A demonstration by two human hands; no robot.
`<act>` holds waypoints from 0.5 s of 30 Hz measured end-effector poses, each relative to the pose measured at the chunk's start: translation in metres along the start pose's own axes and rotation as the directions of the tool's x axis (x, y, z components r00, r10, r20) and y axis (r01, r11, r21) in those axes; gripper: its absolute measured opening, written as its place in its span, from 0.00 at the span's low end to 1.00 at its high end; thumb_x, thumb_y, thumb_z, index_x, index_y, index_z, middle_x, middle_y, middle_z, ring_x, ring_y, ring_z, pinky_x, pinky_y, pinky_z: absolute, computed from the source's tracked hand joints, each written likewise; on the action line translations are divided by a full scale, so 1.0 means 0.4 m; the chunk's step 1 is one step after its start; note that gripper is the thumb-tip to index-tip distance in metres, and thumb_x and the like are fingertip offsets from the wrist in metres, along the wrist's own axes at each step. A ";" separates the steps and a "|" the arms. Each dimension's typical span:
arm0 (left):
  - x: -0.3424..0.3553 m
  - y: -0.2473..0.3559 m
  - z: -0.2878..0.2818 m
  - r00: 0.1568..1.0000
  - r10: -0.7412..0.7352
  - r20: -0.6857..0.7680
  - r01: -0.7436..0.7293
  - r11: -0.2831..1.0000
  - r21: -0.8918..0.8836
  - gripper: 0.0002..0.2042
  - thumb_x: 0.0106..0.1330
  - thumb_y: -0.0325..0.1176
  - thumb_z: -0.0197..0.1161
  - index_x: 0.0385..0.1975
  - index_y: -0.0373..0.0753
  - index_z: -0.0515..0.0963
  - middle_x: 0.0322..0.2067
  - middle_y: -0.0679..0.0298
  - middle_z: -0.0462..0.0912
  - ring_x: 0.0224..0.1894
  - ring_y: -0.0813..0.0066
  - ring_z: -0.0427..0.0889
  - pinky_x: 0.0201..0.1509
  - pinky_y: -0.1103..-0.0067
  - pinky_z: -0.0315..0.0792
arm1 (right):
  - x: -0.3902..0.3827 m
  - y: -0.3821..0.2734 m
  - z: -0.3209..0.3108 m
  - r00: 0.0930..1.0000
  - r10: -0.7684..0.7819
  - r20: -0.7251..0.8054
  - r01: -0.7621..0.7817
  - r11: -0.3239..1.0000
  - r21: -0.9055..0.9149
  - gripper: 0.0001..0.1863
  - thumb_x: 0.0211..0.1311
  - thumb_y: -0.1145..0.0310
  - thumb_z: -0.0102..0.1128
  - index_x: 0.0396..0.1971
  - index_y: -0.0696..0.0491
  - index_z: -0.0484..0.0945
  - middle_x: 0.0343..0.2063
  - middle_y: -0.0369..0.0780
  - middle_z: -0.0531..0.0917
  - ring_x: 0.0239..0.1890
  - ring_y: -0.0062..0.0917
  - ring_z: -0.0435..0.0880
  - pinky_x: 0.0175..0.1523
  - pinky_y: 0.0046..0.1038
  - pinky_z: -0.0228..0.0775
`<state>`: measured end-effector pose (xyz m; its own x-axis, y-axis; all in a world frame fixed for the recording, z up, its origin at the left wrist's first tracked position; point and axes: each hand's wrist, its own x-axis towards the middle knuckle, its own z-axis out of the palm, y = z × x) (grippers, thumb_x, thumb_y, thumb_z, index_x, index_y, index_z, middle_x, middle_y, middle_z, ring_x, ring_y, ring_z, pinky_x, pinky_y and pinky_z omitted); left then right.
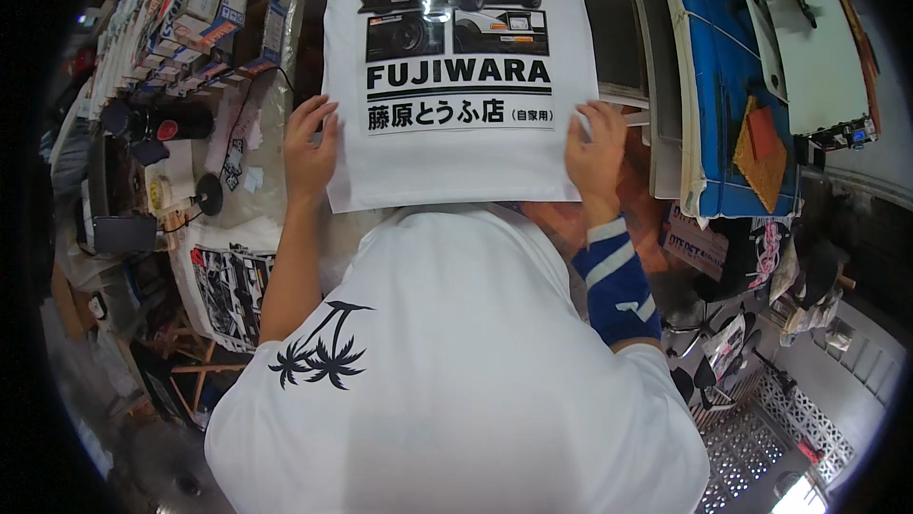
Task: The person places white t-shirts on a heat press, aligns printed transfer sheets with car and logo graphics, and uses the press to apply the designs. They handle multiple shirts and transfers, smoothing and positioning each before pressing.
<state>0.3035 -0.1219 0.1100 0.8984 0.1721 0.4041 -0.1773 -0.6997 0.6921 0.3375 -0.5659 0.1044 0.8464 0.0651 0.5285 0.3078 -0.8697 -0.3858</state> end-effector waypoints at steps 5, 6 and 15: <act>-0.019 -0.016 0.073 0.995 0.101 -0.015 -0.100 0.994 0.047 0.11 0.63 0.30 0.74 0.44 0.38 0.88 0.53 0.58 0.86 0.63 0.54 0.79 0.69 0.59 0.68 | 0.002 -0.055 0.053 0.998 -0.034 0.050 0.030 0.997 0.075 0.13 0.62 0.68 0.70 0.46 0.53 0.84 0.54 0.43 0.81 0.61 0.43 0.76 0.66 0.45 0.68; -0.021 -0.013 0.076 0.995 0.103 -0.016 -0.102 0.993 0.062 0.12 0.63 0.29 0.74 0.45 0.38 0.88 0.54 0.58 0.86 0.64 0.54 0.78 0.70 0.60 0.69 | -0.003 -0.057 0.056 0.998 -0.035 0.052 0.032 0.998 0.058 0.13 0.62 0.67 0.71 0.46 0.53 0.84 0.54 0.43 0.81 0.61 0.43 0.77 0.66 0.45 0.68; -0.027 -0.010 0.086 0.995 0.088 -0.043 -0.086 0.995 0.057 0.12 0.60 0.29 0.75 0.44 0.38 0.88 0.53 0.59 0.86 0.65 0.53 0.78 0.69 0.61 0.69 | -0.006 -0.057 0.058 0.998 -0.035 0.043 0.032 0.998 0.056 0.13 0.61 0.67 0.72 0.45 0.52 0.85 0.55 0.43 0.81 0.61 0.43 0.76 0.66 0.45 0.68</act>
<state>0.3084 -0.1447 0.0822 0.8611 0.1394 0.4890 -0.2306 -0.7502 0.6197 0.3385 -0.5350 0.0944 0.8534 0.1164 0.5082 0.3585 -0.8387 -0.4100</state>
